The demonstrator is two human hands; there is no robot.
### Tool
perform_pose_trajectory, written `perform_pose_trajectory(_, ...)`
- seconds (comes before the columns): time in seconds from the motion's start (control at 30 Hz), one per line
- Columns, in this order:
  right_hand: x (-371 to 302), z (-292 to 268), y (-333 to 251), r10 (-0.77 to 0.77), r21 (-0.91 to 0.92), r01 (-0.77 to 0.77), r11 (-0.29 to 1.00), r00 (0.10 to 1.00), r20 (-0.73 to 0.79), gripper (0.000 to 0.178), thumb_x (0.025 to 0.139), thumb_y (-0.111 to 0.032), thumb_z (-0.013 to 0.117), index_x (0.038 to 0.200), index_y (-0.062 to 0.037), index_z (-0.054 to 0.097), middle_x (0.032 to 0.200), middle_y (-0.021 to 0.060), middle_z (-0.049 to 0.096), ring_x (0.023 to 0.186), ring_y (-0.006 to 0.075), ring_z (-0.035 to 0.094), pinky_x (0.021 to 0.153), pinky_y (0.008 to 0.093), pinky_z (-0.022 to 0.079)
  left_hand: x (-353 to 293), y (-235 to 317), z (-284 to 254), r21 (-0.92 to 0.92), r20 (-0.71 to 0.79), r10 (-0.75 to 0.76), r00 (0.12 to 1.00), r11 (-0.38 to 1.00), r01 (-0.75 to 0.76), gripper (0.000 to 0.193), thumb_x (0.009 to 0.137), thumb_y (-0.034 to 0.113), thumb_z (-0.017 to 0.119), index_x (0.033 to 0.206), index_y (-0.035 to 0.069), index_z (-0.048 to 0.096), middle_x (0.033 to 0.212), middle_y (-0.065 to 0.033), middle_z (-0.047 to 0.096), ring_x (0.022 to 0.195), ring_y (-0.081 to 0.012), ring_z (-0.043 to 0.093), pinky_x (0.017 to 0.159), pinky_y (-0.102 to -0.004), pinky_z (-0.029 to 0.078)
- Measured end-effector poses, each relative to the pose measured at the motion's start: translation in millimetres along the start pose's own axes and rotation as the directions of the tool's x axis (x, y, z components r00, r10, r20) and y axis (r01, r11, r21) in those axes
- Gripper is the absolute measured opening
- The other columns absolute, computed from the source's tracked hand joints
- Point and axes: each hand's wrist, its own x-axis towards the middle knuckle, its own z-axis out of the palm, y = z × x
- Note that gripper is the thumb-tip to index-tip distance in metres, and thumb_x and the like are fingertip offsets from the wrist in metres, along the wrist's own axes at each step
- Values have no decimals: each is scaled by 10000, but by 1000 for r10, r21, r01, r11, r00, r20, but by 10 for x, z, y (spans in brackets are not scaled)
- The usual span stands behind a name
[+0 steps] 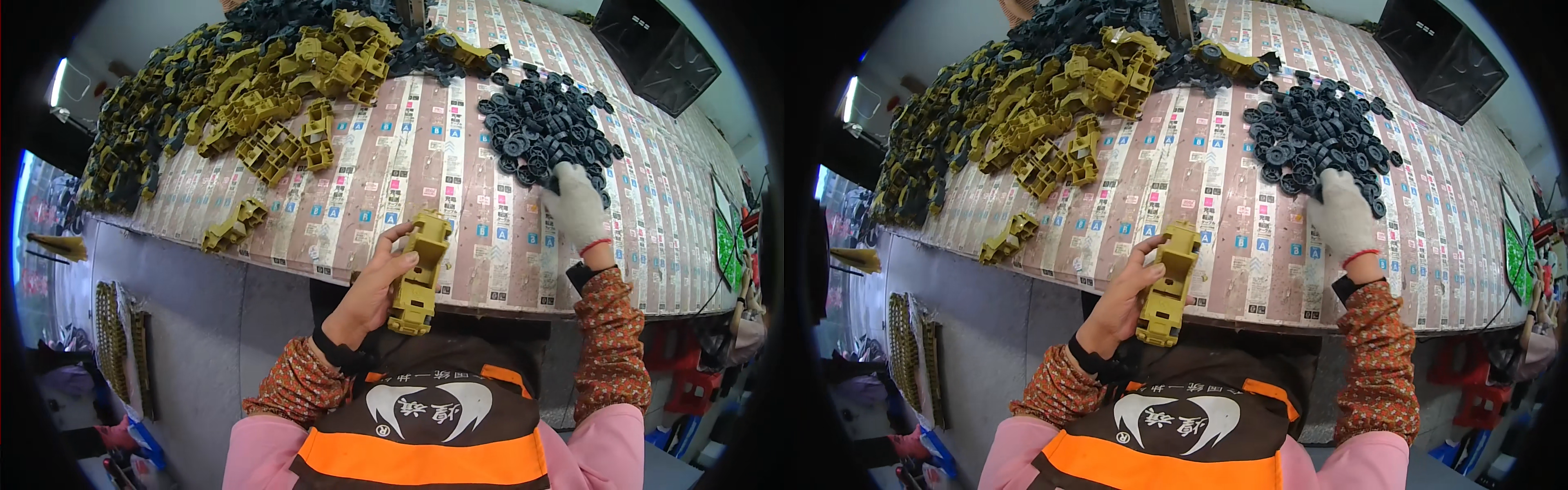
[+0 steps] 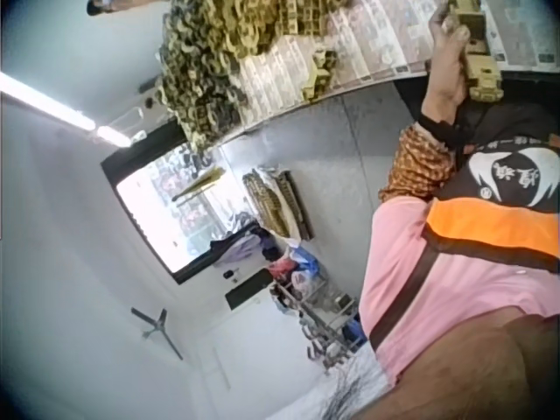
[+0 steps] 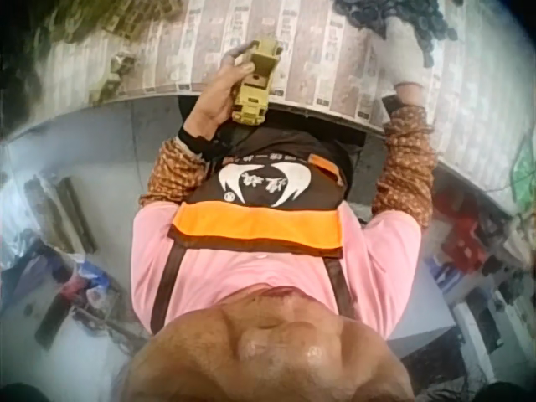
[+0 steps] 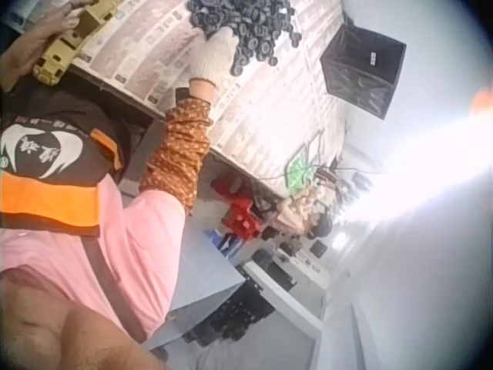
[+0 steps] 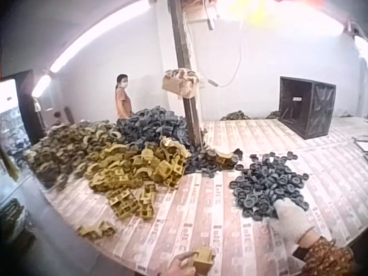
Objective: The person sits at a table and repeatedly picks up yellow plastic frames and black circular inserts. They insert the black pieces into the yellow frames by hand, then place the assembled units onto a growing pile on the table. The process is repetitive and involves handling the parts one at a time.
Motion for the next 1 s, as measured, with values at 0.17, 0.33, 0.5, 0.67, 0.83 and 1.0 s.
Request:
perform_pose_trajectory(0.17,-371,-327,-359,-57,524,65,849,998,-30,352,945,-205,734,1221,-34,597,1047,158,645,943,291,683,851,400,557,0,1,149,139,119,-138,983,983,121,614,1065,228,607,1599,140,317,1358,-132,600,1126,-252,692,949,-433,623)
perform_pose_trajectory(0.33,-852,-305,-996,-304,819,132,558,951,54,378,945,-179,750,1260,-35,600,971,99,649,873,203,643,824,349,556,-13,-35,404,167,221,-312,924,945,279,651,1066,235,617,1617,122,289,1391,-144,580,1191,-253,680,959,-401,622)
perform_pose_trajectory(0.5,-1081,-115,-960,-95,813,-22,582,991,95,368,964,-187,727,1268,-25,597,986,87,670,830,169,639,782,341,553,-85,-54,198,-239,316,-251,915,912,333,788,1067,549,527,1670,163,196,1497,-205,518,1321,-376,608,1024,-507,593)
perform_pose_trajectory(0.67,-1291,-115,-924,223,852,-279,443,955,196,362,964,-183,727,1239,14,597,984,59,660,821,116,607,746,295,526,-99,-123,196,-303,290,38,956,951,54,763,1058,500,615,1652,199,241,1514,-112,504,1382,-301,544,1075,-463,545)
perform_pose_trajectory(0.83,-1708,-121,-1205,-29,910,-301,286,946,323,445,987,-117,698,1389,13,561,1087,99,656,919,161,655,846,326,572,-39,-321,344,63,-28,102,994,993,-100,712,1015,308,750,1576,175,332,1337,-69,595,1205,-176,635,960,-379,583)
perform_pose_trajectory(1.0,-1555,-318,-1152,8,905,-383,185,921,388,372,1068,-72,543,1430,10,541,1052,123,704,849,136,706,754,285,584,-111,-191,390,-36,-43,6,999,999,-7,651,1031,326,727,1541,158,359,1196,-54,622,1023,-159,689,798,-332,630)
